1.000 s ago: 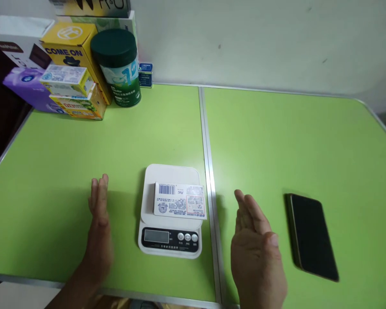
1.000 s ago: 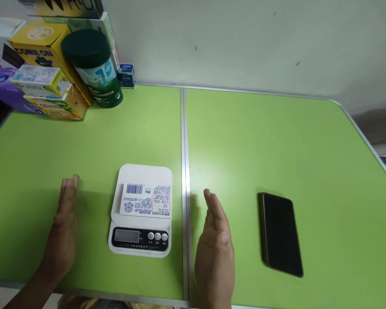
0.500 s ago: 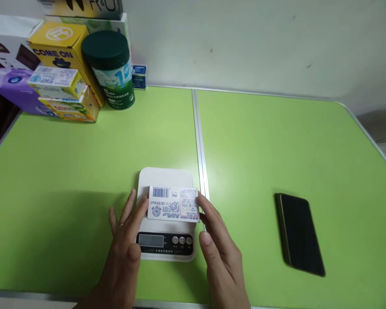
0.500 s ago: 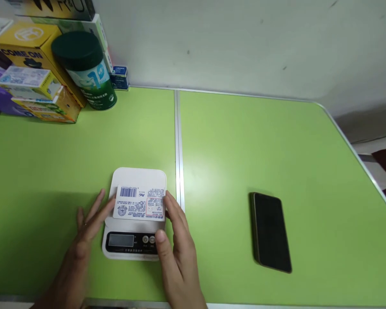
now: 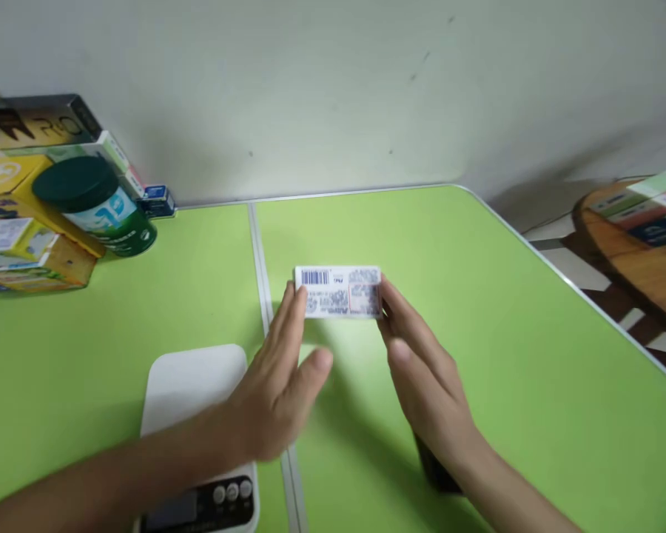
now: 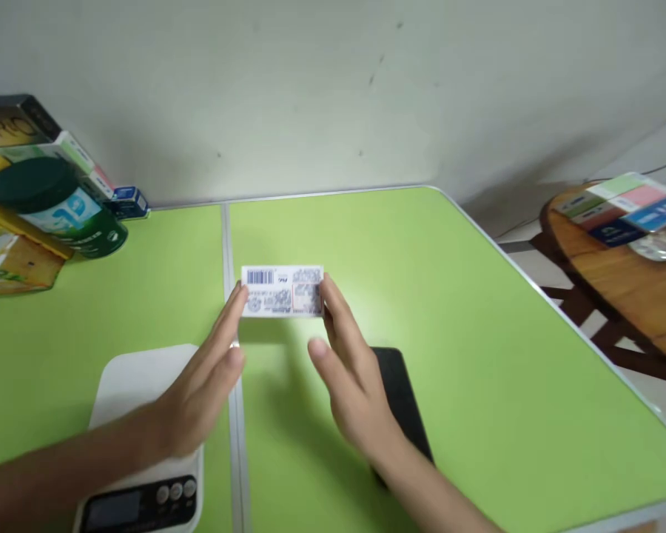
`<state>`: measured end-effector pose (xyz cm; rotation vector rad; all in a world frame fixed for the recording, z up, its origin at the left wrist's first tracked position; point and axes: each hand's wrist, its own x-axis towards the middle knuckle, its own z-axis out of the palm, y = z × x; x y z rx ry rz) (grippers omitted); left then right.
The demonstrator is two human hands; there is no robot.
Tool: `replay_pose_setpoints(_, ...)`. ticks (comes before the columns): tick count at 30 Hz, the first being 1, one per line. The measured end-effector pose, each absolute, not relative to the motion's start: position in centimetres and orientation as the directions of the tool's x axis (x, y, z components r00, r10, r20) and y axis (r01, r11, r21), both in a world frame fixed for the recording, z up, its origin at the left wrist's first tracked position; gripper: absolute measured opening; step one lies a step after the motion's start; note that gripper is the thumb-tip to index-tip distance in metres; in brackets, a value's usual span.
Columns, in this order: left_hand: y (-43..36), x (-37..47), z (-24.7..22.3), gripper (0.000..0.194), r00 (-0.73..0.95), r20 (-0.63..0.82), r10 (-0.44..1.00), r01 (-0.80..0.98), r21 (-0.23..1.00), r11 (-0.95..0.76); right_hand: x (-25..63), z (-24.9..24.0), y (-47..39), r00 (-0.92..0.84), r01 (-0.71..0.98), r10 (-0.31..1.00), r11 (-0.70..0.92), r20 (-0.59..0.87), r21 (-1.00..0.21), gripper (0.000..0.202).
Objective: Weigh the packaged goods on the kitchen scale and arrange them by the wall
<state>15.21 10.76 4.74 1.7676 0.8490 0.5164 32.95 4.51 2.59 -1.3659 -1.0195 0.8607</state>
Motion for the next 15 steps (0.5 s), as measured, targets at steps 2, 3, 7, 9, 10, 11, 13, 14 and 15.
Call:
replay_pose_setpoints(2, 14.1, 19.2, 3.7, 0.067, 0.663, -0.096, 0.743, 0.336, 0.924, -0.181, 36.2, 1.1, 8.2, 0.398, 0.073, 0.914, 0.049, 0.074, -0.996, 0.058)
replay_pose_setpoints(3, 15.7, 21.2, 3.1, 0.068, 0.659, -0.112, 0.743, 0.349, 0.921, -0.171, 37.7, 0.3, 10.3, 0.426, 0.070, 0.901, 0.054, 0.079, -0.996, 0.062)
replay_pose_setpoints(7, 22.0, 28.2, 0.9, 0.070, 0.612, -0.089, 0.786, 0.321, 0.936, -0.143, 43.1, -2.1, 18.7, 0.498, 0.133, 0.857, 0.080, 0.136, -0.988, 0.073)
replay_pose_setpoints(9, 25.0, 30.9, 0.3, 0.071, 0.588, -0.047, 0.808, 0.263, 0.955, -0.136, 45.3, -3.1, 22.4, 0.526, 0.143, 0.836, 0.095, 0.157, -0.985, 0.071)
replay_pose_setpoints(10, 26.3, 32.0, 0.1, 0.073, 0.568, -0.038, 0.822, 0.224, 0.968, -0.110, 46.3, -3.6, 24.0, 0.536, 0.144, 0.828, 0.099, 0.161, -0.985, 0.068)
replay_pose_setpoints(11, 27.6, 33.1, -0.1, 0.076, 0.543, -0.041, 0.839, 0.176, 0.982, -0.066, 47.2, -4.1, 25.5, 0.542, 0.147, 0.824, 0.099, 0.164, -0.984, 0.066)
replay_pose_setpoints(13, 29.9, 34.8, -0.4, 0.082, 0.478, -0.075, 0.875, 0.066, 0.997, 0.049, 48.5, -4.9, 27.8, 0.539, 0.162, 0.825, 0.097, 0.170, -0.982, 0.061)
replay_pose_setpoints(14, 30.8, 35.5, -0.7, 0.084, 0.446, -0.101, 0.889, 0.012, 0.994, 0.107, 49.1, -5.3, 28.6, 0.533, 0.179, 0.827, 0.097, 0.179, -0.979, 0.060)
replay_pose_setpoints(15, 31.6, 36.0, -1.0, 0.085, 0.423, -0.122, 0.898, -0.039, 0.988, 0.152, 49.5, -5.6, 29.4, 0.527, 0.198, 0.828, 0.097, 0.190, -0.975, 0.059)
